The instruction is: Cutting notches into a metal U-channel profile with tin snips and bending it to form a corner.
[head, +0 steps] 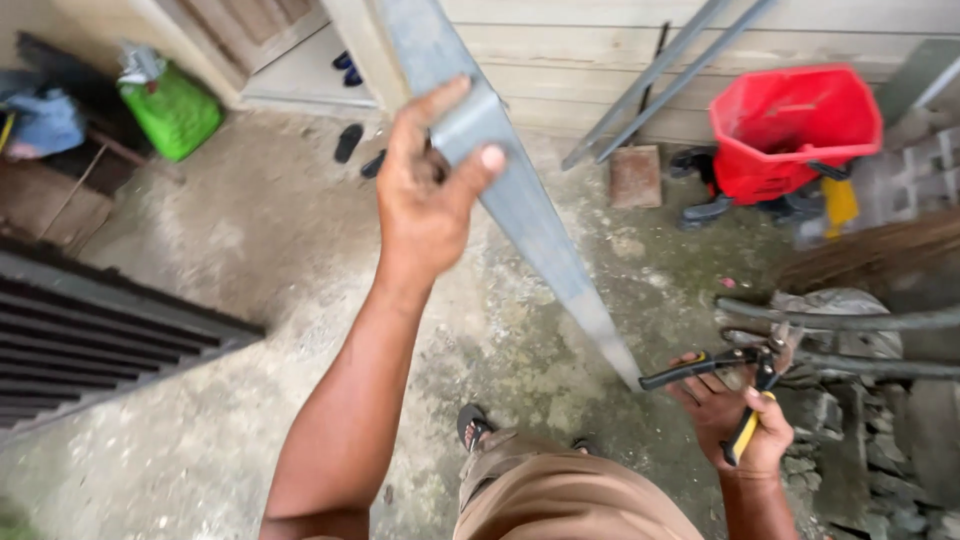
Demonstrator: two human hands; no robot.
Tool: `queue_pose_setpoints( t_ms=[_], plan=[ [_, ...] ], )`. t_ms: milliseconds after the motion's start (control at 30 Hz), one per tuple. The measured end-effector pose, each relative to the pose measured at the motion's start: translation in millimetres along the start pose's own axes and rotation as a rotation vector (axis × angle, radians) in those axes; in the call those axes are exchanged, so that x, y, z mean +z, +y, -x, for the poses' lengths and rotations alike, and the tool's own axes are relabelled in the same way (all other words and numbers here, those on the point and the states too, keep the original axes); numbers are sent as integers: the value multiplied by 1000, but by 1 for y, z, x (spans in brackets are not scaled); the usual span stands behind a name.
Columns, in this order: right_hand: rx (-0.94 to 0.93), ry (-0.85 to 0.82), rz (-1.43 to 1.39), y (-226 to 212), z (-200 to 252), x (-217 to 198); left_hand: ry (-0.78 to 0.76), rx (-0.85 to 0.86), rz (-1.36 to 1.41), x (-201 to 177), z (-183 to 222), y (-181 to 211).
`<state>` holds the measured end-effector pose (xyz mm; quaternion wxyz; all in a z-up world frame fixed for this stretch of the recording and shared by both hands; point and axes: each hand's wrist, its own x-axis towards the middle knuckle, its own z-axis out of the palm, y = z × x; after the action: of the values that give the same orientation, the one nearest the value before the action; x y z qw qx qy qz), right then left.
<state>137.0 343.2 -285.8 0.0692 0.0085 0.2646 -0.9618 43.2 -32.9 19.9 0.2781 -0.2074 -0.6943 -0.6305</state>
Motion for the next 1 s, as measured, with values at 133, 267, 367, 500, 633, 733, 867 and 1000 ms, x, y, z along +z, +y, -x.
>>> queue_pose_setpoints(
  t_ms=[133,267,367,500,633,733,867,1000],
  plan=[
    [52,161,5,13,-4,-17,225,-28,-3,-40,-15,-47],
    [156,301,97,27,-17,4,356,-116,-70,-97,-27,-87],
    [225,319,134,39,-26,20,449,-85,-132,-151,-27,-130],
    [268,308,165,62,-47,48,536,-45,-30,-234,-22,-191],
    [303,339,138,97,-74,53,690,-373,-4,-313,1,-229],
    [370,392,285,131,-98,94,772,-426,-36,-362,16,-265],
    [413,370,219,188,-123,83,827,-475,16,-397,26,-299],
    [501,334,166,240,-158,84,942,-451,16,-393,17,-318]
  ],
)
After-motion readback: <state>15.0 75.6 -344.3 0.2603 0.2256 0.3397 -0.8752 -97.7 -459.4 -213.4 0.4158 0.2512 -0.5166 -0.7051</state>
